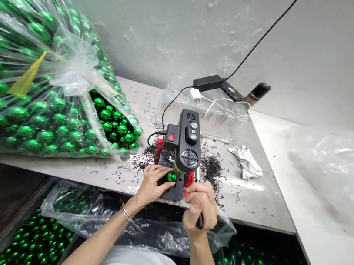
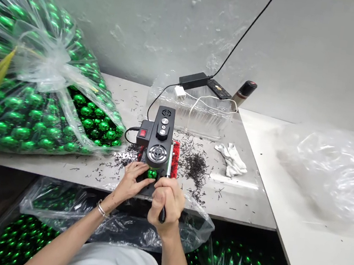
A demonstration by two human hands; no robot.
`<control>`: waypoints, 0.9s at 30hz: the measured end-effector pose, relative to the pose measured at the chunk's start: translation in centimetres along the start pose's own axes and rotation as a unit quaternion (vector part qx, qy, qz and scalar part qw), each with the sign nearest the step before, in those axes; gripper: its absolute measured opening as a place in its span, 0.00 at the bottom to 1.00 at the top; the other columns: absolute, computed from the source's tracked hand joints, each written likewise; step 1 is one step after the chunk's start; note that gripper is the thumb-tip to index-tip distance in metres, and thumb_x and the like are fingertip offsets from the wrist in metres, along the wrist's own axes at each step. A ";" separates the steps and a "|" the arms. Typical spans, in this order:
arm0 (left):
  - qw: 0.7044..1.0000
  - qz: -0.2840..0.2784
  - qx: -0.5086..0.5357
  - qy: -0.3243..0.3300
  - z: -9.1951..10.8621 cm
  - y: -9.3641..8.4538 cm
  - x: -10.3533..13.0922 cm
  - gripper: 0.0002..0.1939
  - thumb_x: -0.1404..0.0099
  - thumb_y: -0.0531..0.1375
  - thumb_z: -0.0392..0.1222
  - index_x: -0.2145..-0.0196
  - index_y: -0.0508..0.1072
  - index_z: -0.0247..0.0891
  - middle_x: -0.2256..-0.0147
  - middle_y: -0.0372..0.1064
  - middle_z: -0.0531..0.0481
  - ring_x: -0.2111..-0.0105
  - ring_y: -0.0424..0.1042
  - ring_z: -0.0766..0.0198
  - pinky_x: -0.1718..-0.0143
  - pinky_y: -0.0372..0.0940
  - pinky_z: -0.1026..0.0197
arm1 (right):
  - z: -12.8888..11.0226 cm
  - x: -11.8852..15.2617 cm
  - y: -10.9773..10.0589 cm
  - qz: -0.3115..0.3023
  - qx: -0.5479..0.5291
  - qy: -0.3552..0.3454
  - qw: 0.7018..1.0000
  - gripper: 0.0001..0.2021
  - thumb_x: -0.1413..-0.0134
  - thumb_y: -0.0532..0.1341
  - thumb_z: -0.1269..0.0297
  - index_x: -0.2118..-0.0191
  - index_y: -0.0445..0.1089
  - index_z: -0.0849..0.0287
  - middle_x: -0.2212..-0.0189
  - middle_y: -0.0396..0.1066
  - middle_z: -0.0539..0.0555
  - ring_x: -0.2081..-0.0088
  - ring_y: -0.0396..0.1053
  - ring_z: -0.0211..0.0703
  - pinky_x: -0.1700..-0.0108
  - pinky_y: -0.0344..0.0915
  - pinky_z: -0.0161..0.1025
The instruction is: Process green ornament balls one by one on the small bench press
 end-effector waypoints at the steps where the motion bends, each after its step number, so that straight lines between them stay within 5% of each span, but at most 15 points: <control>1: 1.000 0.000 0.001 -0.002 -0.1 0.0 0.0 0.18 0.39 0.68 0.44 0.50 0.77 0.44 0.53 0.78 0.46 0.49 0.69 0.51 0.44 0.57 0.46 | 0.3 0.4 0.1 0.006 0.001 -0.002 1.000 0.12 0.37 0.51 0.73 0.71 0.63 0.58 0.73 0.67 0.50 0.71 0.66 0.37 0.67 0.64 0.39; 9: 1.000 0.001 -0.003 0.007 0.0 0.1 -0.1 0.18 0.39 0.69 0.44 0.50 0.78 0.44 0.54 0.78 0.46 0.50 0.69 0.50 0.45 0.58 0.45 | 2.4 4.0 0.9 0.044 0.012 -0.047 0.998 0.14 0.34 0.49 0.69 0.72 0.63 0.57 0.71 0.67 0.51 0.71 0.67 0.38 0.58 0.69 0.47; 20: 1.000 0.008 0.000 0.009 -0.1 0.1 -0.1 0.18 0.39 0.69 0.44 0.51 0.77 0.44 0.54 0.78 0.45 0.50 0.70 0.50 0.45 0.59 0.45 | 3.5 5.1 1.5 0.046 0.019 -0.040 0.998 0.16 0.32 0.46 0.67 0.73 0.60 0.57 0.72 0.65 0.48 0.72 0.68 0.36 0.50 0.68 0.49; 27: 1.000 0.005 0.022 -0.014 -0.1 0.4 -0.3 0.18 0.39 0.69 0.44 0.51 0.78 0.43 0.52 0.78 0.44 0.49 0.69 0.50 0.43 0.59 0.41 | 2.1 3.2 0.9 0.024 0.006 -0.057 0.998 0.16 0.33 0.48 0.69 0.74 0.60 0.57 0.72 0.65 0.49 0.71 0.67 0.37 0.60 0.67 0.43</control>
Point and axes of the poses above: each hand's wrist, its own x-axis away from the middle knuckle, its own y-axis out of the palm, z = x × y, the point moved 7 cm from there along -x, towards the middle knuckle
